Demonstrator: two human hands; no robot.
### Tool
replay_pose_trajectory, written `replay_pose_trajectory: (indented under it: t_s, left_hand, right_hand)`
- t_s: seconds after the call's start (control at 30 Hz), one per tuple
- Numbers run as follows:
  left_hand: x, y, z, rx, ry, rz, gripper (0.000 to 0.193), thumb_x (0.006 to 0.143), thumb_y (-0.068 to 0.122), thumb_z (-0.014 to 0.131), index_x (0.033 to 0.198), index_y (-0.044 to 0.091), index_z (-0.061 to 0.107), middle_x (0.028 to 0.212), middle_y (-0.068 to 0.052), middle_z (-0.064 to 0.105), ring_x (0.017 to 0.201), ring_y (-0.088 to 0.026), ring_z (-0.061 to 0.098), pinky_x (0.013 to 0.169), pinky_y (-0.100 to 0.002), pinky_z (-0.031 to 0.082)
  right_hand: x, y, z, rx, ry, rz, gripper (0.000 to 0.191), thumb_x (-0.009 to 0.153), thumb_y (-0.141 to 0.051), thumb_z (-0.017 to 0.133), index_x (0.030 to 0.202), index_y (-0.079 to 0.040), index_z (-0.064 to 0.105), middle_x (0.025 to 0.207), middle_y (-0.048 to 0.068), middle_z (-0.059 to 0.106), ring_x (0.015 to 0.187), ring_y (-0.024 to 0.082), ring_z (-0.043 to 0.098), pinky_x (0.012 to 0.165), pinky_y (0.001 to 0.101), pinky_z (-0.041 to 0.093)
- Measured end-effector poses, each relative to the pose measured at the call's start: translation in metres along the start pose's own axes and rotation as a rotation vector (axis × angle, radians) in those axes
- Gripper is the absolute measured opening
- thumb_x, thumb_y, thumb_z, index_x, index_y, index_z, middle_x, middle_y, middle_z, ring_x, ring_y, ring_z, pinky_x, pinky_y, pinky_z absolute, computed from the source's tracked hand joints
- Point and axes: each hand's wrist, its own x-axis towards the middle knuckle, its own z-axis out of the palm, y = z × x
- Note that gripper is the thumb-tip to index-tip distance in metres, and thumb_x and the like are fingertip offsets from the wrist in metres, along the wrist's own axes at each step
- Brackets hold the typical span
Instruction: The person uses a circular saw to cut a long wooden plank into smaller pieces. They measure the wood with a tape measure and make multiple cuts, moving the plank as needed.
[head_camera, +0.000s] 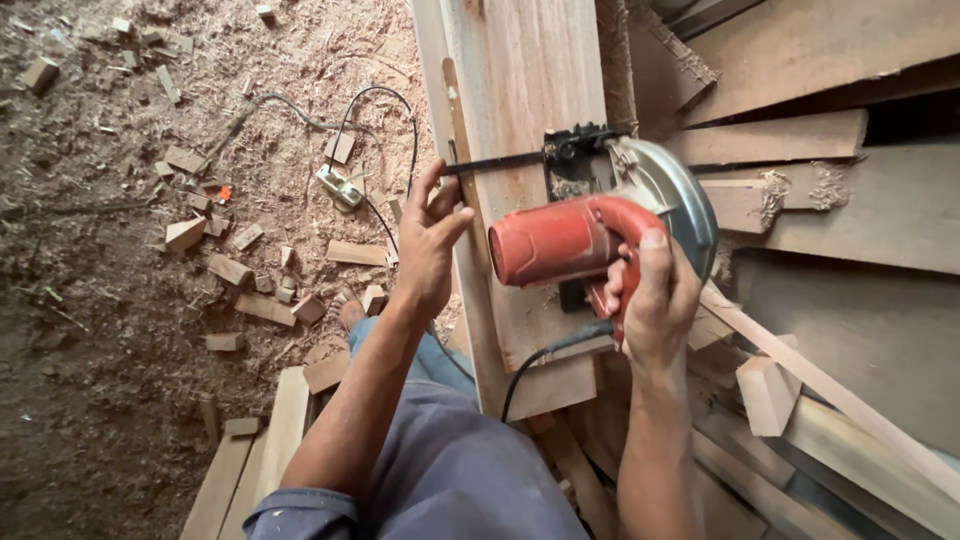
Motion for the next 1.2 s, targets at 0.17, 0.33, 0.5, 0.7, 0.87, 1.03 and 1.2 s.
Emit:
replay_pose_trajectory:
  t_s: [0.17,0.33,0.5,0.7,0.87,1.03,1.2]
  left_hand:
    - [0.013,0.001,-0.001,-0.019,-0.005,0.060,0.078,0.088,-0.006,0.061,0.159,0.008,0.032,0.158,-0.030,0.040,0.147,-0.037,0.043,0.121,-0.045,0.038]
    - [0.023,0.008,-0.009,0.054,0.029,0.047,0.080,0.086,-0.005,0.062,0.159,0.007,0.030,0.154,-0.028,0.043,0.141,-0.035,0.049,0.118,-0.044,0.044]
    - [0.030,0.021,-0.022,0.097,0.046,0.060,0.080,0.082,-0.005,0.063,0.156,0.004,0.033,0.138,-0.026,0.059,0.120,-0.031,0.063,0.106,-0.041,0.054]
    - [0.045,0.025,-0.038,0.118,0.022,0.117,0.084,0.080,-0.007,0.064,0.157,0.003,0.031,0.137,-0.024,0.059,0.118,-0.030,0.064,0.105,-0.040,0.058]
    - [0.057,0.024,-0.050,0.044,-0.084,0.174,0.084,0.083,-0.005,0.064,0.158,0.001,0.026,0.142,-0.026,0.059,0.126,-0.032,0.063,0.109,-0.041,0.055]
    - [0.040,0.009,-0.049,0.070,-0.040,0.264,0.069,0.097,0.012,0.065,0.156,-0.003,0.031,0.151,-0.022,0.050,0.138,-0.029,0.054,0.118,-0.042,0.050]
    - [-0.102,-0.065,-0.018,0.269,0.135,0.477,0.048,0.110,0.029,0.056,0.145,-0.003,0.049,0.128,-0.015,0.059,0.117,-0.023,0.059,0.108,-0.034,0.049]
  right_hand:
    - [0.006,-0.001,0.010,0.024,0.004,-0.009,0.044,0.108,-0.041,0.050,0.099,0.001,0.058,0.065,0.002,0.051,0.048,0.008,0.045,0.041,0.0240,0.038]
    - [0.009,-0.004,0.023,0.075,-0.021,-0.014,0.045,0.106,-0.044,0.051,0.098,0.000,0.058,0.059,0.000,0.048,0.041,0.008,0.041,0.037,0.0254,0.036]
    - [0.009,-0.004,0.036,0.065,-0.070,-0.031,0.045,0.107,-0.045,0.053,0.101,-0.001,0.059,0.061,0.000,0.046,0.043,0.008,0.041,0.036,0.0270,0.035]
    - [0.010,-0.006,0.050,0.015,-0.101,-0.077,0.047,0.106,-0.049,0.054,0.101,-0.003,0.060,0.062,-0.001,0.049,0.042,0.008,0.045,0.036,0.0274,0.037]
    - [0.015,-0.006,0.058,-0.052,-0.090,-0.151,0.050,0.105,-0.052,0.054,0.101,-0.004,0.064,0.060,0.000,0.050,0.042,0.009,0.049,0.035,0.0276,0.039]
    - [0.014,-0.002,0.057,-0.017,-0.088,-0.138,0.051,0.106,-0.053,0.056,0.092,-0.004,0.053,0.063,0.002,0.053,0.043,0.010,0.050,0.035,0.0298,0.041]
    - [0.008,-0.005,0.058,0.024,-0.073,-0.134,0.047,0.104,-0.053,0.054,0.094,-0.007,0.058,0.060,0.001,0.052,0.041,0.010,0.049,0.035,0.0291,0.039]
